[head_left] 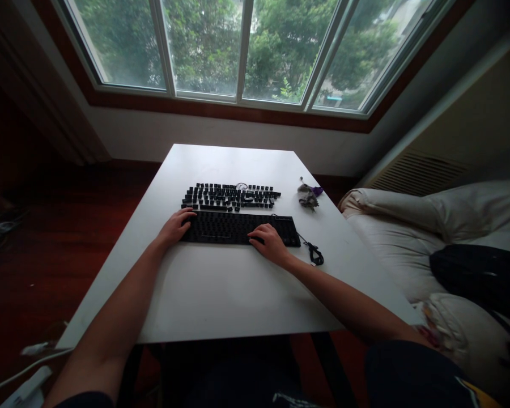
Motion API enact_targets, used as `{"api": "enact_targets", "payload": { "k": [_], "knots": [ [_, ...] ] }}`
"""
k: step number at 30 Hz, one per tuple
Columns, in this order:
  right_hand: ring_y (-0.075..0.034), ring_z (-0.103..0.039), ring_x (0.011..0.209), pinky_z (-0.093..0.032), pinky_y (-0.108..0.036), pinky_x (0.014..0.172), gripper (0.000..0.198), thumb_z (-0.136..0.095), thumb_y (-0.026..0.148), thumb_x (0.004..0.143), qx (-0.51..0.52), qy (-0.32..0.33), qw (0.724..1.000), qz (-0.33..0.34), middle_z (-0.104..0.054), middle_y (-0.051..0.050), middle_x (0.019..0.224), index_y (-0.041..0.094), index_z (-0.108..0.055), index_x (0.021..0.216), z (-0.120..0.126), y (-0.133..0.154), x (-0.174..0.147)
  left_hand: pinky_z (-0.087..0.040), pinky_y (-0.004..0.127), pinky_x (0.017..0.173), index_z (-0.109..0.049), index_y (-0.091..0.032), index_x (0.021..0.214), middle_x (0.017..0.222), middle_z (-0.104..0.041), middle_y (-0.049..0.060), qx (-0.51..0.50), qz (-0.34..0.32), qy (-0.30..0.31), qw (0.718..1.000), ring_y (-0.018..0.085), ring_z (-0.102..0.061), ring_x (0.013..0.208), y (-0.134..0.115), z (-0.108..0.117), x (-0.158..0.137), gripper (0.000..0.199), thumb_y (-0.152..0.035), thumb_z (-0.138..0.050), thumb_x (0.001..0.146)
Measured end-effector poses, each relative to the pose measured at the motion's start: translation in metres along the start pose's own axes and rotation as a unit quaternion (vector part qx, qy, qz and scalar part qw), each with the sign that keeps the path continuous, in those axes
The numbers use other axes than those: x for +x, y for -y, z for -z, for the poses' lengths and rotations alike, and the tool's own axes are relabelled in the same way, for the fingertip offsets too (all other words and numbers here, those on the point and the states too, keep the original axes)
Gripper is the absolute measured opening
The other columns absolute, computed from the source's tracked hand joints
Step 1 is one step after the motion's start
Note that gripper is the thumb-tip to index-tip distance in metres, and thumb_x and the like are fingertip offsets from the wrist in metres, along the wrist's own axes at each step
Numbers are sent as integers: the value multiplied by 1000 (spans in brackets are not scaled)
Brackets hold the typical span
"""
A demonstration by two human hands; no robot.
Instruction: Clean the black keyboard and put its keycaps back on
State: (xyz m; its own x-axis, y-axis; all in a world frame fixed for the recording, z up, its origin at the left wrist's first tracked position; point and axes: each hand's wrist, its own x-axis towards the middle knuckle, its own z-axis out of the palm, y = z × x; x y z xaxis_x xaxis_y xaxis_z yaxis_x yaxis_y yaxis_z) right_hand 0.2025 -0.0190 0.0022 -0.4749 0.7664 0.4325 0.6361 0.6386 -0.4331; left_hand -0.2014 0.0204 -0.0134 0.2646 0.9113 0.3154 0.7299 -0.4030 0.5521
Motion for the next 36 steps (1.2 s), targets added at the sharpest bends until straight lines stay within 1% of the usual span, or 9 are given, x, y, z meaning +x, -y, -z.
{"api": "enact_targets", "payload": {
  "k": [8, 12, 16, 19, 21, 24, 28, 31, 36],
  "knots": [
    [-27, -58, 109, -47, -46, 98, 20, -63, 27, 97, -43, -11, 999, 12, -69, -9, 109, 26, -74, 113, -5, 8, -10, -36, 48, 123, -67, -23, 125, 149, -53, 5, 5, 2, -2, 1000, 26, -48, 139, -2, -1, -1, 41, -25, -50, 88],
    [-28, -57, 111, -46, -48, 100, 23, -59, 28, 99, -52, -13, 999, 2, -69, -11, 113, 25, -73, 117, -6, 12, -14, -36, 52, 122, -70, -24, 121, 146, -57, 4, 29, 5, -27, 999, 28, -49, 138, -9, -1, -1, 39, -23, -52, 86],
    [-29, -57, 112, -47, -48, 100, 25, -63, 30, 97, -43, -21, 999, -9, -69, -10, 113, 25, -72, 119, -5, 12, -15, -31, 56, 125, -72, -25, 118, 143, -59, 3, 63, -19, -56, 996, 29, -42, 143, -34, 0, 2, 39, -19, -54, 84],
    [-28, -59, 109, -48, -46, 100, 25, -62, 30, 96, -19, -53, 998, -25, -70, -9, 110, 25, -72, 119, -2, 8, -16, -34, 54, 123, -71, -25, 119, 144, -58, 3, 68, -62, -41, 995, 28, -44, 142, -66, -5, 2, 38, -17, -51, 88],
    [-27, -60, 107, -49, -43, 99, 23, -56, 26, 98, 3, -83, 996, -43, -70, -9, 107, 24, -73, 114, 2, 5, -16, -37, 53, 121, -70, -24, 121, 144, -59, 4, 62, -101, -20, 993, 27, -47, 139, -92, -15, 2, 38, -17, -49, 90],
    [-26, -60, 104, -49, -41, 97, 26, -50, 21, 99, 13, -125, 990, -72, -70, -9, 104, 22, -73, 109, 10, 0, -16, -38, 51, 120, -64, -25, 133, 145, -58, 6, 65, -158, 23, 985, 26, -49, 138, -131, -42, -2, 43, -19, -48, 94],
    [-27, -60, 104, -48, -42, 98, 26, -48, 23, 99, 1, -160, 982, -103, -70, -9, 105, 22, -73, 108, 21, -5, -16, -25, 51, 127, -42, -21, 154, 161, -41, 9, 120, -210, 62, 968, 27, -32, 151, -173, -82, -10, 58, -33, -51, 98],
    [-27, -60, 104, -48, -42, 98, 27, -48, 24, 100, 3, -165, 980, -114, -70, -9, 105, 23, -73, 107, 24, -6, -16, -15, 53, 129, -27, -19, 161, 167, -29, 11, 157, -230, 87, 957, 28, -19, 157, -188, -103, -15, 72, -44, -52, 98],
    [-26, -60, 104, -48, -41, 98, 26, -48, 24, 100, 3, -156, 981, -118, -70, -9, 105, 22, -74, 106, 23, -9, -16, -9, 50, 129, -19, -16, 163, 168, -23, 14, 173, -236, 128, 947, 27, -16, 157, -187, -114, -19, 81, -56, -47, 99]
  ]
}}
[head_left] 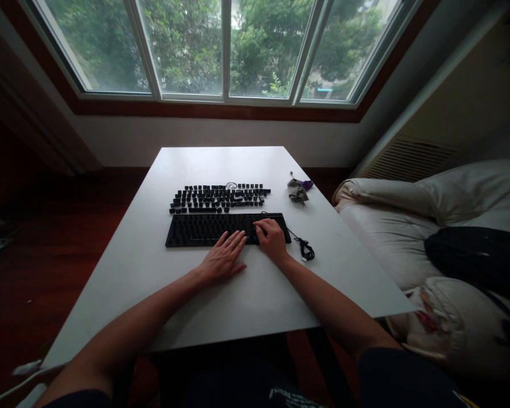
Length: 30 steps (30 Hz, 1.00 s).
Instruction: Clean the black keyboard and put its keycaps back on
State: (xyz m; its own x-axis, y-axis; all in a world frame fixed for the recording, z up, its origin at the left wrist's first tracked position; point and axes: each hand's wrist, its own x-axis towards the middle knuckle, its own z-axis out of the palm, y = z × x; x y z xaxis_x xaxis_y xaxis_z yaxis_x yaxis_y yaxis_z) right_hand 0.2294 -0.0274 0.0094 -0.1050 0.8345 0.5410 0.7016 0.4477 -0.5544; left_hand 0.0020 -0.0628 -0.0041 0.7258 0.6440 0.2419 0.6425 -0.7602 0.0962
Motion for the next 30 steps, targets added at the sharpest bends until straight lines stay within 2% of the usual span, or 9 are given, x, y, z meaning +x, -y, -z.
{"api": "enact_targets", "payload": {
  "k": [4, 9, 13, 21, 30],
  "knots": [
    [-26, -61, 103, -48, -41, 97, 26, -49, 24, 100, -2, 17, 1000, 3, -71, -9, 104, 23, -74, 105, -2, 1, -1, -8, 51, 129, -19, -16, 163, 167, -25, 13, 0, 1, -4, 1000, 27, -16, 158, -1, 1, -2, 77, -52, -46, 100],
    [-26, -61, 103, -49, -40, 97, 24, -50, 24, 99, -9, 34, 999, 8, -71, -9, 104, 23, -74, 103, -3, 3, -1, -7, 52, 130, -20, -17, 163, 168, -25, 13, 10, 6, -44, 999, 28, -14, 158, -7, 7, -2, 73, -42, -48, 100],
    [-26, -61, 101, -49, -40, 96, 24, -50, 25, 99, -2, 30, 1000, 9, -71, -9, 102, 22, -74, 101, -2, -1, 0, -9, 51, 130, -23, -18, 163, 167, -27, 12, 4, -17, -27, 999, 27, -18, 157, -5, 8, -1, 71, -46, -46, 101],
    [-25, -61, 101, -48, -40, 96, 24, -50, 25, 99, -5, 41, 999, 9, -71, -9, 101, 22, -74, 100, -1, -3, 1, -10, 51, 130, -25, -21, 162, 166, -30, 10, -3, -5, -25, 1000, 26, -20, 157, 1, 4, -1, 69, -44, -47, 101],
    [-25, -61, 101, -48, -39, 96, 24, -50, 25, 100, -7, 41, 999, 12, -71, -9, 101, 22, -74, 99, 1, -1, 1, -13, 53, 129, -36, -23, 158, 165, -35, 7, -21, 5, -21, 1000, 28, -21, 156, 2, 5, 1, 63, -41, -50, 99]
  ]
}}
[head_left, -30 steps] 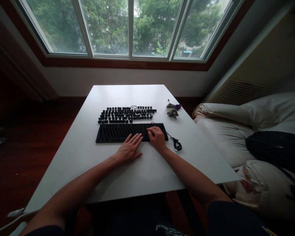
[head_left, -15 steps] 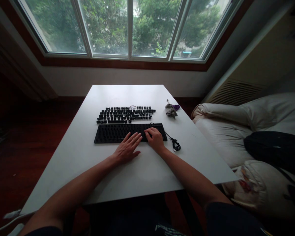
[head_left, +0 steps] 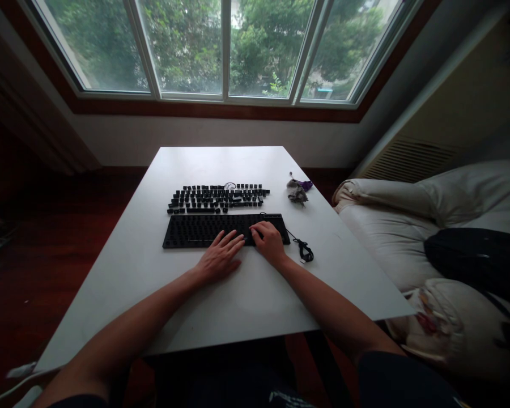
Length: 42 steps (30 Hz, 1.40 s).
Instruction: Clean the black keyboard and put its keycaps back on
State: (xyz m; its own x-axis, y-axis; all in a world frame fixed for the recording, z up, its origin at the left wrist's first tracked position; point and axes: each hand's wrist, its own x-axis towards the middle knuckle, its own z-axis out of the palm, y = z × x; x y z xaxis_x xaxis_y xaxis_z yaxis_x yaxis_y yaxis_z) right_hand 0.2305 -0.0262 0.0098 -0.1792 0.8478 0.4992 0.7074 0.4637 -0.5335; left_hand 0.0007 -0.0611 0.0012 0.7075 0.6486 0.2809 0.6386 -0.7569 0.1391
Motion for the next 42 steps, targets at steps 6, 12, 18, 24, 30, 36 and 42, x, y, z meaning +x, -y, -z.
{"api": "enact_targets", "payload": {
  "k": [6, 12, 18, 24, 30, 36, 42],
  "knots": [
    [-25, -61, 101, -48, -38, 95, 23, -51, 25, 100, -3, 2, 1000, -3, -71, -9, 101, 22, -73, 99, 3, 2, 0, -27, 54, 125, -49, -22, 149, 147, -55, 12, -5, 29, -38, 999, 30, -41, 144, -3, 3, -1, 52, -36, -50, 99],
    [-25, -61, 101, -48, -37, 94, 22, -52, 25, 100, 8, 9, 1000, 12, -70, -8, 99, 22, -73, 99, 4, 1, 0, -36, 52, 119, -62, -22, 135, 137, -61, 10, -33, 67, -104, 992, 30, -47, 135, 22, 14, 10, 40, -33, -54, 97],
    [-24, -62, 97, -49, -39, 91, 18, -55, 24, 98, 53, -3, 997, 52, -70, -7, 97, 23, -74, 98, 4, 0, -1, -47, 44, 102, -74, -22, 105, 109, -71, 7, -43, 119, -155, 980, 26, -57, 113, 87, 36, 50, 22, -24, -54, 96],
    [-24, -62, 96, -50, -39, 90, 18, -56, 23, 98, 66, -3, 996, 63, -70, -7, 96, 24, -74, 98, 7, -2, -2, -45, 40, 92, -76, -22, 97, 100, -72, 7, -3, 89, -89, 992, 24, -57, 99, 129, 32, 91, 19, -21, -59, 91],
    [-23, -62, 95, -50, -38, 88, 17, -57, 22, 98, 71, 0, 995, 72, -70, -7, 96, 23, -73, 97, 6, -4, 0, -41, 38, 93, -77, -23, 98, 100, -73, 6, 29, 55, -6, 998, 25, -56, 101, 147, 20, 103, 20, -18, -63, 84],
    [-23, -63, 94, -50, -38, 88, 16, -58, 21, 97, 81, -5, 994, 79, -71, -6, 96, 24, -73, 97, 8, -5, 2, -39, 39, 90, -77, -24, 98, 100, -74, 7, 51, 44, 6, 998, 26, -57, 102, 149, 17, 111, 17, -23, -65, 85],
    [-23, -63, 95, -51, -39, 88, 16, -58, 21, 97, 79, 0, 994, 77, -71, -7, 97, 24, -74, 98, 10, -5, 1, -38, 39, 91, -77, -27, 99, 102, -74, 6, 53, 23, 36, 998, 26, -57, 106, 149, 20, 116, 17, -26, -67, 85]
  ]
}}
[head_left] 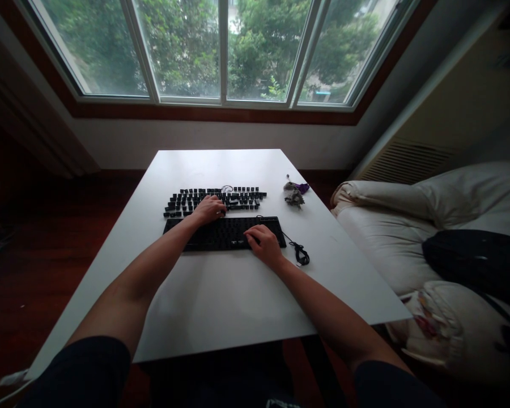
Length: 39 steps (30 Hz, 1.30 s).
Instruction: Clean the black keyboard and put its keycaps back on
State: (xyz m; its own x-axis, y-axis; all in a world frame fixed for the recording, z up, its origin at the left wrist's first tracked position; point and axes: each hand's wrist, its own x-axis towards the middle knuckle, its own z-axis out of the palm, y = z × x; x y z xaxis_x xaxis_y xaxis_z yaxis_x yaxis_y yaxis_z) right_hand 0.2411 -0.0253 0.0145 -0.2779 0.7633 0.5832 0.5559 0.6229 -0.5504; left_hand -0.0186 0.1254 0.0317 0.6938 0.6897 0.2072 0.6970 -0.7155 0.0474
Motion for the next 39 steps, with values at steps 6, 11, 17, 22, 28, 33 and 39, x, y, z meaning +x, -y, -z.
{"api": "enact_targets", "payload": {
  "k": [6, 11, 17, 22, 28, 33, 39],
  "knots": [
    [-23, -63, 94, -51, -39, 88, 15, -59, 22, 97, 2, 1, 1000, 0, -71, -6, 96, 24, -74, 97, -2, -2, -1, -39, 41, 92, -78, -26, 104, 103, -75, 8, -4, 24, -26, 999, 27, -58, 105, -8, 5, 1, 21, -25, -64, 88],
    [-23, -63, 95, -51, -39, 88, 16, -58, 22, 97, 5, 5, 1000, -6, -71, -7, 97, 24, -74, 98, -2, -3, -1, -42, 42, 95, -74, -25, 115, 107, -76, 7, -71, 63, -108, 990, 26, -60, 104, -28, 12, -21, 26, -32, -59, 95],
    [-22, -63, 96, -50, -38, 90, 16, -58, 22, 97, 7, 16, 1000, -3, -71, -6, 98, 23, -74, 99, -5, -4, -2, -49, 34, 86, -74, -24, 114, 104, -75, 5, -180, 54, -72, 980, 22, -65, 95, -53, 11, -66, 25, -33, -58, 97],
    [-23, -63, 96, -51, -39, 89, 15, -59, 23, 97, 6, 17, 1000, -7, -72, -7, 98, 24, -74, 98, -9, -7, -2, -47, 36, 91, -74, -25, 113, 105, -75, 6, -176, -6, -42, 984, 22, -65, 99, -71, 2, -87, 24, -31, -57, 98],
    [-23, -63, 96, -51, -40, 90, 16, -59, 25, 97, 3, 18, 1000, -16, -72, -7, 98, 25, -75, 99, -12, -9, -1, -44, 38, 90, -74, -26, 115, 107, -74, 7, -140, -9, -55, 989, 22, -63, 99, -83, 3, -92, 25, -32, -55, 100],
    [-23, -63, 97, -51, -39, 90, 16, -59, 25, 97, 0, 22, 1000, -15, -72, -7, 99, 25, -75, 98, -12, -9, -1, -43, 38, 90, -74, -27, 113, 106, -73, 6, -127, -7, -61, 990, 22, -62, 98, -89, 0, -94, 24, -32, -55, 99],
    [-23, -63, 97, -51, -39, 90, 16, -59, 25, 98, 1, 24, 1000, -11, -72, -6, 99, 24, -75, 98, -11, -7, -1, -42, 38, 88, -74, -27, 115, 107, -72, 6, -120, -11, -65, 991, 21, -61, 98, -93, 0, -95, 24, -31, -55, 100]
  ]
}}
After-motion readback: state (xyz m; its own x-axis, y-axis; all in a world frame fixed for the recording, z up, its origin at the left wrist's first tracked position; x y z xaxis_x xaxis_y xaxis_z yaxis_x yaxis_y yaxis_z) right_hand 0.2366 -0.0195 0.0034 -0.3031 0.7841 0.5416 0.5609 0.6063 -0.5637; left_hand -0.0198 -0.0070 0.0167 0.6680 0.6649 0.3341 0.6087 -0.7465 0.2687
